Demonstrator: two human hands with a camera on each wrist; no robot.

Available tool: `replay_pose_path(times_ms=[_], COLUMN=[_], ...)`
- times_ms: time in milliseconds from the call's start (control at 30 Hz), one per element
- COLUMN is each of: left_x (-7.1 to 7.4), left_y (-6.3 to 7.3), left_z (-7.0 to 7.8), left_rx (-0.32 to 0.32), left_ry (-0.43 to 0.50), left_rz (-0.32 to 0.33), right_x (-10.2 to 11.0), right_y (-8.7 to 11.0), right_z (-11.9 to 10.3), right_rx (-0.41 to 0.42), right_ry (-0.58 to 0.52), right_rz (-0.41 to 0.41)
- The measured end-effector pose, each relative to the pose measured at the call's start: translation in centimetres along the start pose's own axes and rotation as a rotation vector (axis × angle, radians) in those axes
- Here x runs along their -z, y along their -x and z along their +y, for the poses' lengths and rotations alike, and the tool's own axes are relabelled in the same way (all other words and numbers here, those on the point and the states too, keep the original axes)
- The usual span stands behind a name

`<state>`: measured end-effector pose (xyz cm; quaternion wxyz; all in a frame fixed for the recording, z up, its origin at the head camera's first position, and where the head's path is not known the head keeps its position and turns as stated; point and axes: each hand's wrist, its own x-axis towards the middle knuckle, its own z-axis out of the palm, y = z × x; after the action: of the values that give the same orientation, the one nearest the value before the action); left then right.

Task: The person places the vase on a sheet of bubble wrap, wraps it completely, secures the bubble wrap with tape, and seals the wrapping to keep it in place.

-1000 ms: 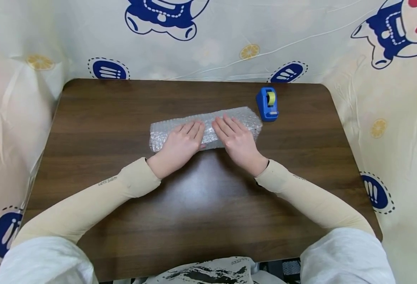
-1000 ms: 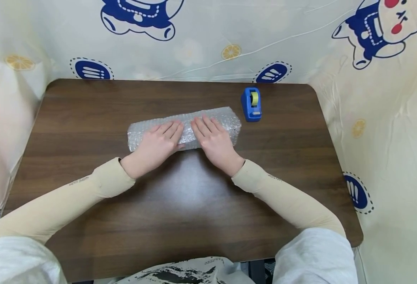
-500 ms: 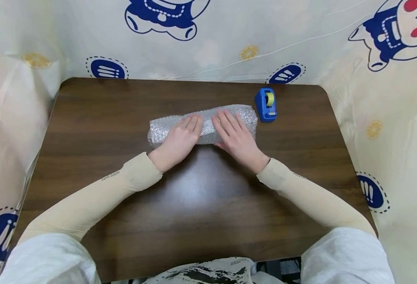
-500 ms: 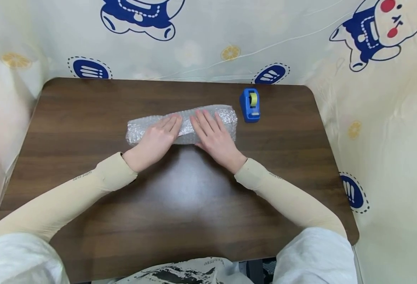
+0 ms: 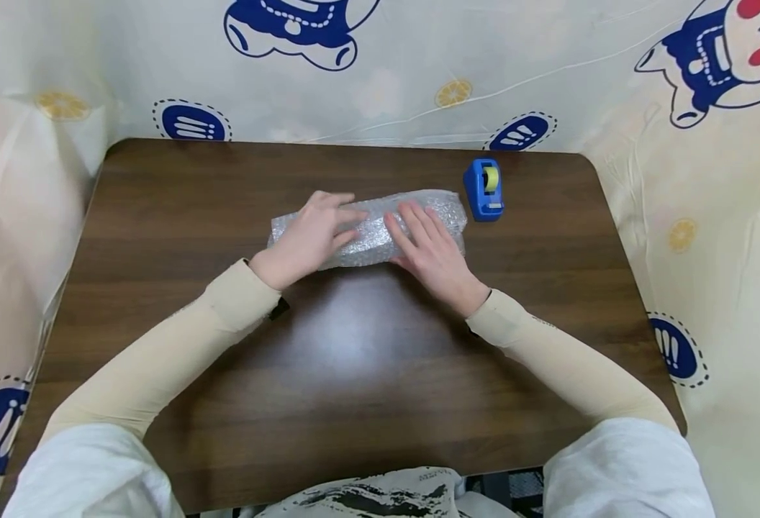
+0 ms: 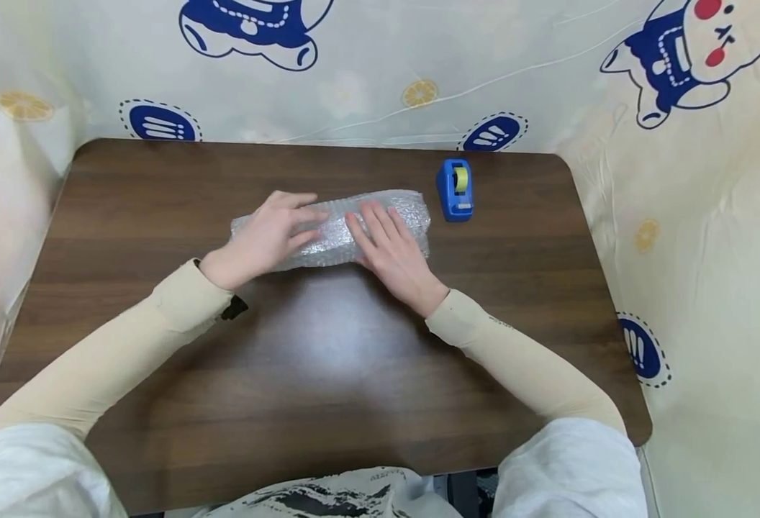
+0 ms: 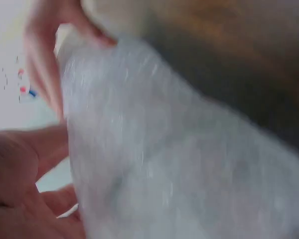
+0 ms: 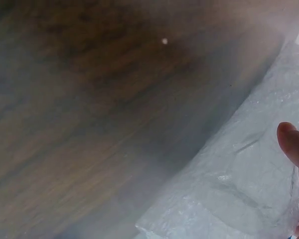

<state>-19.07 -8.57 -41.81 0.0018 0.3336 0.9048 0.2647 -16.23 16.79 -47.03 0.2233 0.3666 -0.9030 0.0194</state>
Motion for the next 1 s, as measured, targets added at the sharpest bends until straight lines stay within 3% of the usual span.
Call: replay_pose_path(times_ms=[100, 200, 333, 400, 667, 1000], left_x=[0.7, 0.7, 0.3, 0.3, 0.1, -0.6], left_y=[-0.3, -0.6, -0.6, -0.5, -1.1, -1.4], left_z=[-1.1, -2.3, -3.5, -3.7, -3.5, -2.5], left_rx=[0.006, 0.02, 0.093, 0.11, 0.042, 0.12], left_ry=[-0.002, -0.11, -0.238, -0.254, -0.279, -0.268], left_rz=[-0.053, -0.111, -0.229, -0.265, -0.229, -0.259], right_x=[0.0, 0.1, 0.3, 0.3, 0.1, -0.1], right_y=[0.0, 0.0, -0.1, -0.1, 0.0, 0.8], right_z=[-0.1, -0.1, 0.0, 0.1, 0.0, -0.3], right_rx=[-0.001, -0.002, -0.006, -0.005, -0.005, 0.012], right_ry=[0.016, 0.024, 0.024, 0.027, 0.054, 0.051], right_rz=[-0.005, -0.015, -0.031, -0.037, 0.0, 0.019])
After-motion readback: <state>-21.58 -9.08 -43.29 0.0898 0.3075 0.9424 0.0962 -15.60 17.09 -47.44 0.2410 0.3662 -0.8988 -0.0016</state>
